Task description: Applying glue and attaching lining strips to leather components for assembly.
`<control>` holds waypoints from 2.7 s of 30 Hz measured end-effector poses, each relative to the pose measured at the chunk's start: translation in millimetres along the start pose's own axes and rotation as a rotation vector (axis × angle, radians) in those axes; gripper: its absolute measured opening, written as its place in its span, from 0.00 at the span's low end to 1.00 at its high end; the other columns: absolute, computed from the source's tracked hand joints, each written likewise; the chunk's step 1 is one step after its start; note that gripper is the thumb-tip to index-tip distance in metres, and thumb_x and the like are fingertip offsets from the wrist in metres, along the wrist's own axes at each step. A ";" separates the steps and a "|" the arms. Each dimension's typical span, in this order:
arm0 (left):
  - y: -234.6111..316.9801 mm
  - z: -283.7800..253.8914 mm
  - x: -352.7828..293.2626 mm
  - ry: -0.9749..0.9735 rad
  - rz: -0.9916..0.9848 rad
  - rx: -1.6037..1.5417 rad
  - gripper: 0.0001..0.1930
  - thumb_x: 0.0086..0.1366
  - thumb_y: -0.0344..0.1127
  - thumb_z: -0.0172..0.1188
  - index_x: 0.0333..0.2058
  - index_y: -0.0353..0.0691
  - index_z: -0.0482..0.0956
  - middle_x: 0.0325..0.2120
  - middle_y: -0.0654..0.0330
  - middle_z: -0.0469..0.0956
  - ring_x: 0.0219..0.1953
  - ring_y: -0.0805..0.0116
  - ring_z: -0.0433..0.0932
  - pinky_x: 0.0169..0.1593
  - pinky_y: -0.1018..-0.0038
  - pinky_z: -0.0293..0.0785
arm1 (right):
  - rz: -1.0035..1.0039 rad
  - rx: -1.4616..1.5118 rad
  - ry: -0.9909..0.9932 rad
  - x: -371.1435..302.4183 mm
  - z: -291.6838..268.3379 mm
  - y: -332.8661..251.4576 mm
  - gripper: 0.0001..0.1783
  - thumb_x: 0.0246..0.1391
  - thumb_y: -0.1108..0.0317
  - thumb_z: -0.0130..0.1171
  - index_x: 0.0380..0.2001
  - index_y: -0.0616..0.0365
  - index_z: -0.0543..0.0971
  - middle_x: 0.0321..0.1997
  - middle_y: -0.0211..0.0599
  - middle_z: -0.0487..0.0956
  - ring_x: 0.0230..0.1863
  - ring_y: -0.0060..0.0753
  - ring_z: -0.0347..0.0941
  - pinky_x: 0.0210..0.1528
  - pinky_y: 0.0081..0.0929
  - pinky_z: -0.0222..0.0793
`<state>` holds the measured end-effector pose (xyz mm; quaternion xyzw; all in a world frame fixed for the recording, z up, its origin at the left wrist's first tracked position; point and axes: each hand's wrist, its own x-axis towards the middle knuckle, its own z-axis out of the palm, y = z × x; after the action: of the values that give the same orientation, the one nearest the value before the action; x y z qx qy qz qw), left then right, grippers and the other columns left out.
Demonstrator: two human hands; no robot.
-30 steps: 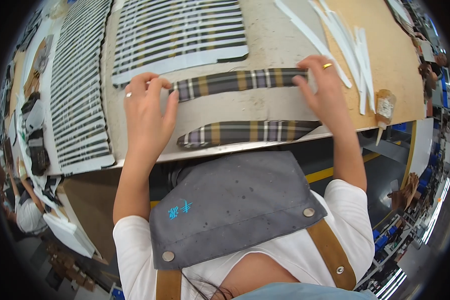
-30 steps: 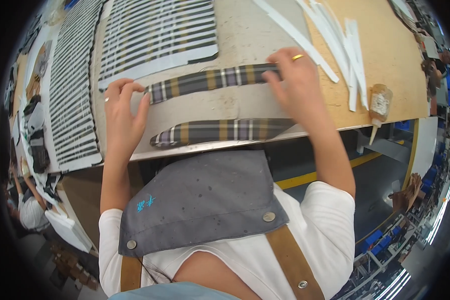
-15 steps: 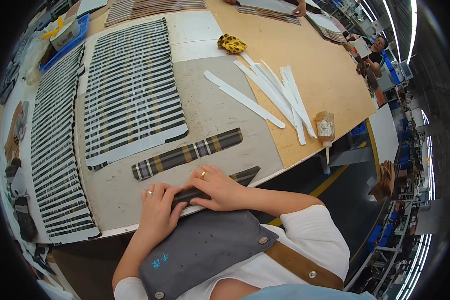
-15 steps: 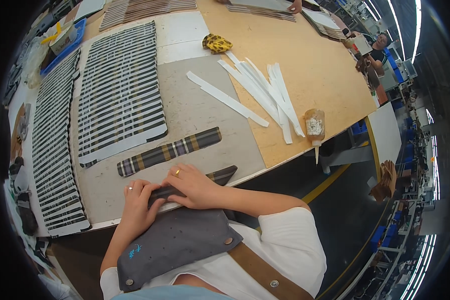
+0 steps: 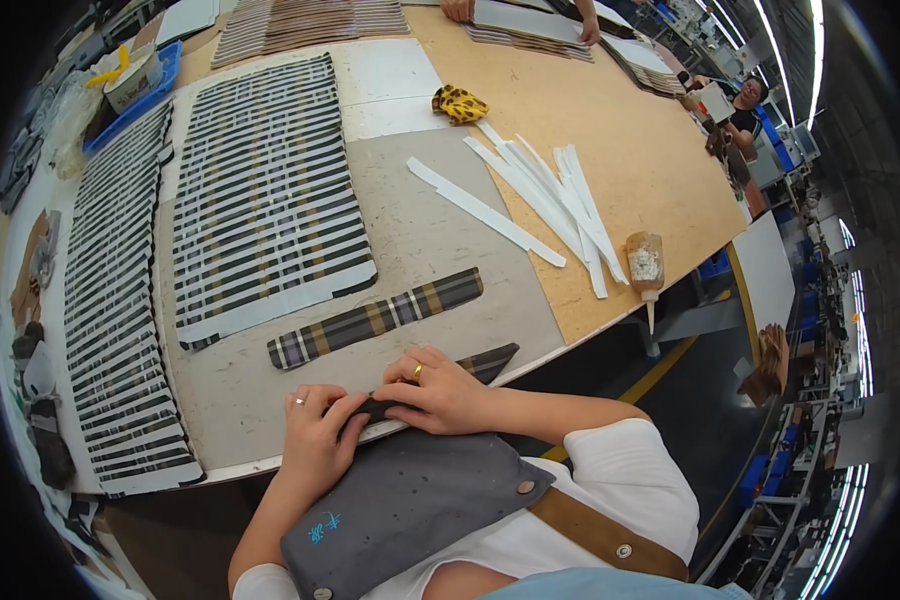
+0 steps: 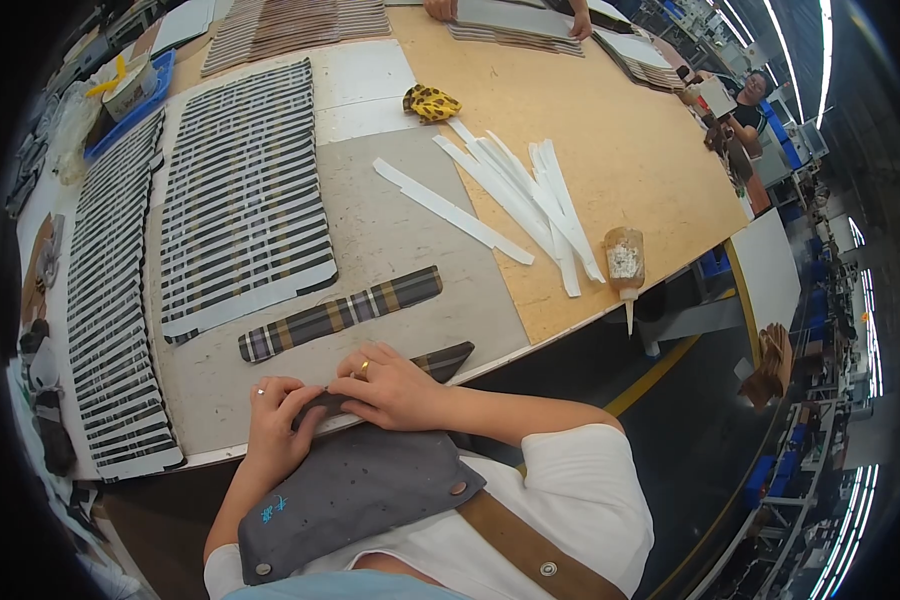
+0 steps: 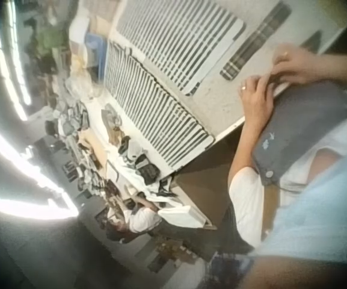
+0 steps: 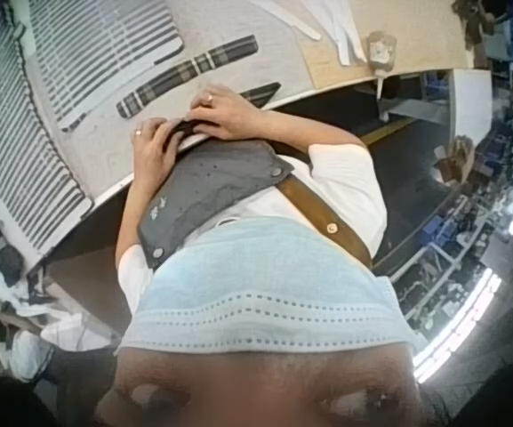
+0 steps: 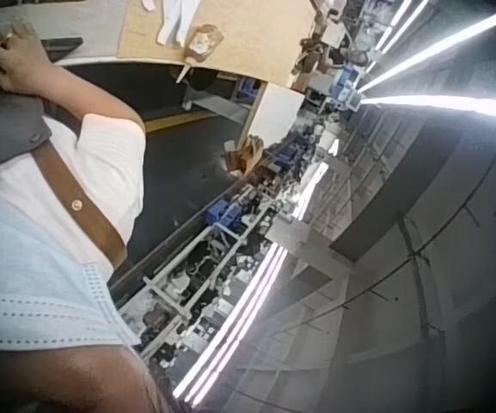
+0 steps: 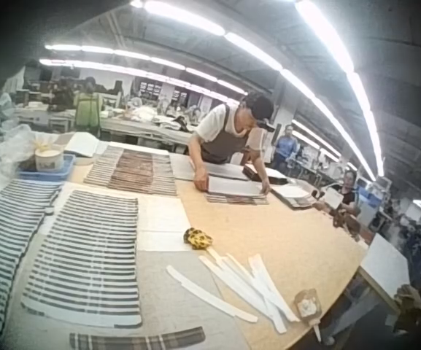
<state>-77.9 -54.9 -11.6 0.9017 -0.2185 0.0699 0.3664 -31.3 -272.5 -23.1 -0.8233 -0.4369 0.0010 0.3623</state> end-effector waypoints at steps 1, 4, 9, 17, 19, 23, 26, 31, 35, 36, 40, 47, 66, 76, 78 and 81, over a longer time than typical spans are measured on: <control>-0.1 -0.1 0.1 -0.001 0.000 0.001 0.16 0.48 0.26 0.67 0.39 0.41 0.78 0.34 0.60 0.71 0.38 0.60 0.69 0.43 0.66 0.60 | -0.004 0.000 0.000 -0.1 -0.1 -0.2 0.16 0.49 0.64 0.64 0.43 0.48 0.76 0.40 0.29 0.72 0.42 0.34 0.66 0.45 0.33 0.60; -0.6 0.2 -0.8 0.031 0.026 0.026 0.15 0.49 0.28 0.66 0.38 0.44 0.79 0.32 0.64 0.73 0.36 0.63 0.70 0.42 0.67 0.60 | -0.003 -0.011 -0.025 -3.4 2.6 -0.3 0.16 0.50 0.64 0.62 0.43 0.51 0.75 0.42 0.32 0.71 0.47 0.38 0.66 0.49 0.36 0.61; 0.8 3.3 -3.4 0.112 0.132 0.153 0.13 0.47 0.24 0.65 0.32 0.44 0.79 0.30 0.65 0.74 0.33 0.65 0.72 0.41 0.69 0.60 | -0.020 -0.033 -0.036 -3.3 2.7 -6.4 0.16 0.50 0.65 0.61 0.43 0.52 0.74 0.44 0.32 0.72 0.48 0.38 0.67 0.51 0.35 0.61; 5.4 -6.1 3.6 0.099 0.151 0.106 0.12 0.47 0.23 0.64 0.32 0.41 0.75 0.27 0.64 0.75 0.31 0.65 0.72 0.41 0.69 0.61 | -0.016 -0.078 -0.054 -2.4 -17.1 -6.3 0.12 0.46 0.66 0.65 0.34 0.52 0.75 0.43 0.30 0.72 0.44 0.37 0.67 0.47 0.34 0.61; 1.8 -13.6 3.1 0.089 0.107 0.012 0.09 0.50 0.24 0.64 0.31 0.42 0.76 0.25 0.65 0.75 0.27 0.67 0.72 0.37 0.71 0.62 | 0.032 -0.068 -0.135 0.7 -39.3 -5.9 0.09 0.46 0.67 0.63 0.31 0.53 0.74 0.40 0.32 0.71 0.45 0.39 0.66 0.48 0.35 0.60; -0.8 -27.0 4.7 0.158 -0.252 -0.246 0.07 0.55 0.26 0.63 0.33 0.39 0.76 0.24 0.60 0.76 0.25 0.66 0.71 0.30 0.73 0.67 | 0.262 0.091 -0.166 -4.4 -86.8 5.4 0.08 0.49 0.69 0.62 0.32 0.58 0.77 0.31 0.35 0.76 0.37 0.39 0.71 0.42 0.32 0.65; -9.5 -36.6 12.8 0.154 -0.284 -0.243 0.08 0.57 0.26 0.62 0.36 0.38 0.75 0.25 0.58 0.75 0.27 0.67 0.73 0.32 0.75 0.69 | 0.484 0.203 -0.070 -10.6 -106.4 16.8 0.08 0.49 0.72 0.61 0.34 0.60 0.79 0.31 0.33 0.79 0.32 0.26 0.72 0.37 0.20 0.66; -31.8 -29.5 11.9 0.121 -0.333 -0.181 0.09 0.59 0.25 0.58 0.39 0.36 0.72 0.24 0.58 0.73 0.25 0.70 0.70 0.32 0.76 0.69 | 0.633 0.278 -0.001 -16.6 -109.1 43.8 0.08 0.50 0.72 0.60 0.35 0.60 0.78 0.29 0.23 0.76 0.30 0.15 0.65 0.35 0.16 0.63; -24.7 -39.1 15.6 0.039 -0.529 -0.171 0.08 0.59 0.25 0.57 0.38 0.35 0.72 0.24 0.58 0.72 0.23 0.69 0.68 0.31 0.75 0.68 | 0.750 0.190 -0.034 -17.9 -105.0 49.1 0.10 0.51 0.74 0.60 0.38 0.60 0.76 0.28 0.25 0.73 0.30 0.17 0.64 0.36 0.17 0.63; -26.1 -39.5 14.7 0.034 -0.528 -0.147 0.08 0.59 0.25 0.57 0.37 0.35 0.71 0.23 0.58 0.72 0.22 0.69 0.67 0.31 0.75 0.68 | 0.743 0.143 -0.044 -17.8 -103.3 49.1 0.10 0.51 0.74 0.60 0.39 0.60 0.75 0.27 0.25 0.71 0.29 0.17 0.63 0.35 0.16 0.62; -24.3 -39.9 15.5 0.032 -0.538 -0.116 0.06 0.59 0.24 0.57 0.36 0.34 0.71 0.23 0.57 0.72 0.22 0.69 0.67 0.30 0.74 0.67 | 0.744 0.096 -0.053 -15.7 -98.8 49.3 0.11 0.52 0.75 0.59 0.39 0.60 0.74 0.25 0.25 0.67 0.28 0.17 0.61 0.32 0.17 0.60; -24.7 -43.5 17.1 -0.029 -0.576 -0.050 0.07 0.57 0.23 0.58 0.34 0.35 0.70 0.24 0.57 0.72 0.23 0.65 0.70 0.31 0.72 0.68 | 0.733 -0.006 -0.015 -19.6 -99.5 52.2 0.11 0.51 0.74 0.59 0.39 0.60 0.73 0.21 0.30 0.67 0.24 0.23 0.63 0.30 0.21 0.63; -1.9 -29.3 5.6 -0.252 -0.179 0.364 0.20 0.68 0.36 0.47 0.56 0.35 0.68 0.61 0.56 0.64 0.64 0.58 0.59 0.66 0.60 0.49 | 0.685 0.074 0.193 7.8 -82.0 73.6 0.15 0.51 0.74 0.59 0.44 0.60 0.74 0.26 0.26 0.69 0.25 0.17 0.61 0.30 0.17 0.62; -6.8 -28.1 7.9 -0.260 -0.147 0.373 0.22 0.69 0.41 0.46 0.55 0.32 0.68 0.61 0.54 0.63 0.65 0.57 0.57 0.67 0.60 0.49 | 0.695 0.126 0.273 2.7 -79.2 86.0 0.12 0.54 0.75 0.57 0.42 0.61 0.74 0.28 0.23 0.67 0.28 0.13 0.59 0.32 0.12 0.59; -6.4 -28.0 7.5 -0.259 -0.152 0.345 0.22 0.69 0.41 0.47 0.55 0.32 0.68 0.61 0.54 0.62 0.65 0.55 0.56 0.67 0.60 0.49 | 0.554 -0.168 0.266 -0.4 -78.2 87.2 0.12 0.51 0.73 0.59 0.41 0.59 0.75 0.31 0.31 0.72 0.31 0.23 0.65 0.33 0.20 0.63; -6.6 -28.6 6.3 -0.279 -0.178 0.291 0.23 0.68 0.40 0.47 0.57 0.33 0.66 0.63 0.53 0.59 0.66 0.53 0.53 0.68 0.59 0.48 | 0.511 -0.263 0.301 6.9 -85.1 62.1 0.13 0.51 0.72 0.60 0.41 0.59 0.74 0.36 0.34 0.73 0.37 0.29 0.67 0.38 0.24 0.65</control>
<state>-68.3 -33.1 6.7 0.9617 -0.1742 -0.0576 0.2035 44.7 -340.3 4.7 -0.9369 -0.1542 -0.0863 0.3015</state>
